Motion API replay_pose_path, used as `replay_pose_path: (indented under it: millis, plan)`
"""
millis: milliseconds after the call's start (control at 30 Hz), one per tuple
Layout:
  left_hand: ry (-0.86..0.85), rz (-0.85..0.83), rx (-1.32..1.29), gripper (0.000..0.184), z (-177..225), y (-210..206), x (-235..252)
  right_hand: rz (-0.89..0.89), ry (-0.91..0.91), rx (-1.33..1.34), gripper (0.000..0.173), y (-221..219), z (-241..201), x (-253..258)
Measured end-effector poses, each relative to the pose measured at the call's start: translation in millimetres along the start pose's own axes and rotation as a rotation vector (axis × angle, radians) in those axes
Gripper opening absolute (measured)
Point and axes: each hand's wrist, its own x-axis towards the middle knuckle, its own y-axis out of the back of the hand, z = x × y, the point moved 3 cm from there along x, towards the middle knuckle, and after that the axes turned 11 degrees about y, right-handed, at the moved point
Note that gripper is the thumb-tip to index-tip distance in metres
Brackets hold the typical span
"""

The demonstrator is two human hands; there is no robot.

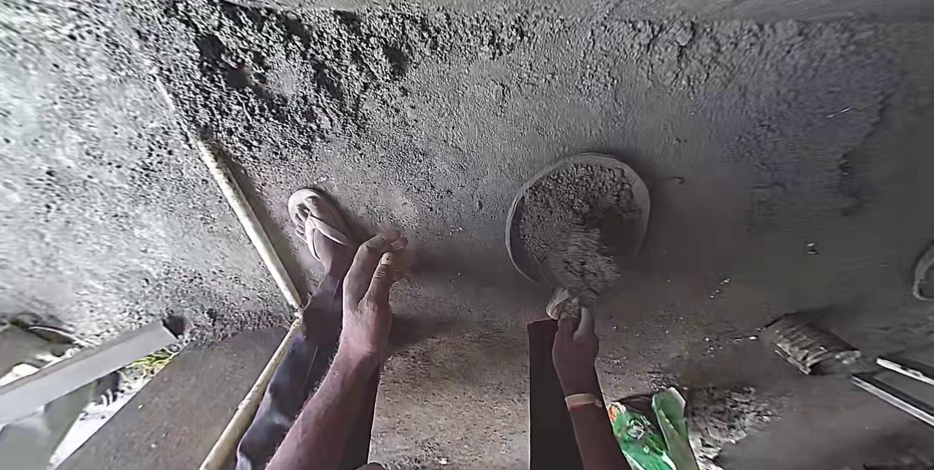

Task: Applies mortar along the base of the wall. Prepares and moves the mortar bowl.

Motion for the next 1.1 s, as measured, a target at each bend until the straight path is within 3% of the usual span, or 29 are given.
replay_pose_path:
  millis: [133,300,433,533,600,733,933,1033,1100]
  plan:
    - [0.005,0.004,0.051,0.042,-13.3,-11.7,1.0,0.035,-0.125,-0.108,0.056,-4.1,25.2,53.4]
    - [0.088,0.042,0.161,0.042,-58.5,-41.5,10.6,0.102,-0.074,-0.134,0.061,57.9,58.4,56.3]
    - [0.217,-0.033,0.241,0.041,-93.3,-102.7,46.9,0.243,-0.027,0.147,0.051,82.7,105.9,101.9]
    - [0.274,-0.117,0.294,0.047,-116.5,-162.4,98.6,0.309,-0.067,0.491,0.052,75.1,143.7,175.7]
    - [0.303,-0.180,0.295,0.058,-128.8,-199.7,132.0,0.282,-0.122,0.715,0.044,67.9,153.7,218.2]
    - [0.451,-0.092,0.089,0.064,-120.5,-262.0,167.4,0.197,-0.226,1.003,0.008,47.4,153.2,263.4]
    - [0.505,0.026,-0.040,0.060,-94.4,-277.5,149.3,0.156,-0.205,0.967,0.008,61.6,137.4,276.2]
    - [0.508,0.007,-0.081,0.060,-68.9,-286.3,152.1,0.128,-0.115,0.943,0.015,75.8,128.7,296.6]
    - [0.467,-0.012,-0.060,0.060,-51.4,-290.7,158.9,0.139,-0.063,0.955,0.008,83.7,122.2,311.5]
